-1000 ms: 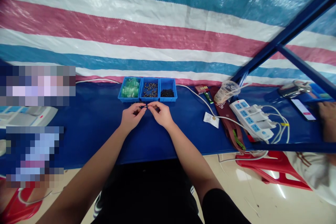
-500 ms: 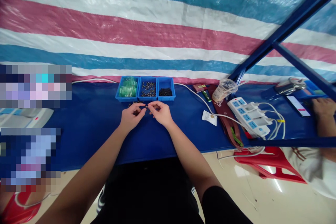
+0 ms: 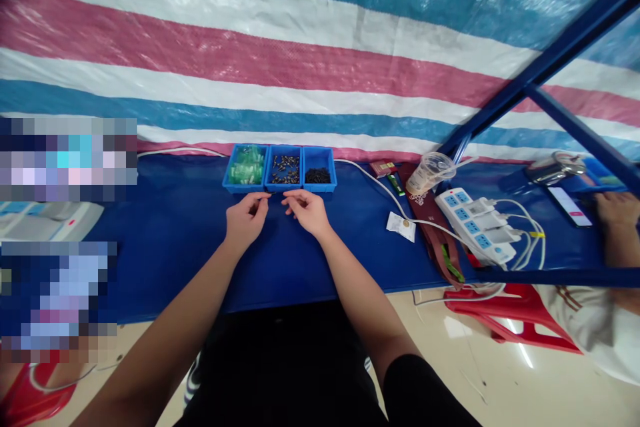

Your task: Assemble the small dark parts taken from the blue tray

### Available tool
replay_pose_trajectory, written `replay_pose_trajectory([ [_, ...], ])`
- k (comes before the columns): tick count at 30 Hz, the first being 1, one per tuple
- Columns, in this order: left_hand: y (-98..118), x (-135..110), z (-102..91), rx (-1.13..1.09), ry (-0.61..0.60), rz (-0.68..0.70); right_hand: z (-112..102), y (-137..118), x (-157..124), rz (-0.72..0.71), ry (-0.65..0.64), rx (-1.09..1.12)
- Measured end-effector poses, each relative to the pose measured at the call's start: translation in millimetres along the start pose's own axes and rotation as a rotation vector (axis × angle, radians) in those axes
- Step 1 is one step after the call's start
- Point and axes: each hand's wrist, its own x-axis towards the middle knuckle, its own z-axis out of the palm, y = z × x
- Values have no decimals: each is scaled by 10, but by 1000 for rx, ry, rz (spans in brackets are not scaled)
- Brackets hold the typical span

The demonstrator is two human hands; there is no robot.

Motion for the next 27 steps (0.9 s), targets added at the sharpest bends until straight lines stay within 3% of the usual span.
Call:
replay_pose_trajectory([
  [6,-72,85,-70,-51,294,-252,114,-24,-139,-351,-196,-582],
  [12,-143,133,-51,-125,349,-396,244,-55,-151,-338,-312,-962],
  [22,-92,84,7,-166,243,-306,242,-49,-149,-421,-228,-951],
  [27,-86,65,14,-122,207,-260,241,-11,-133,-432,-248,-971],
])
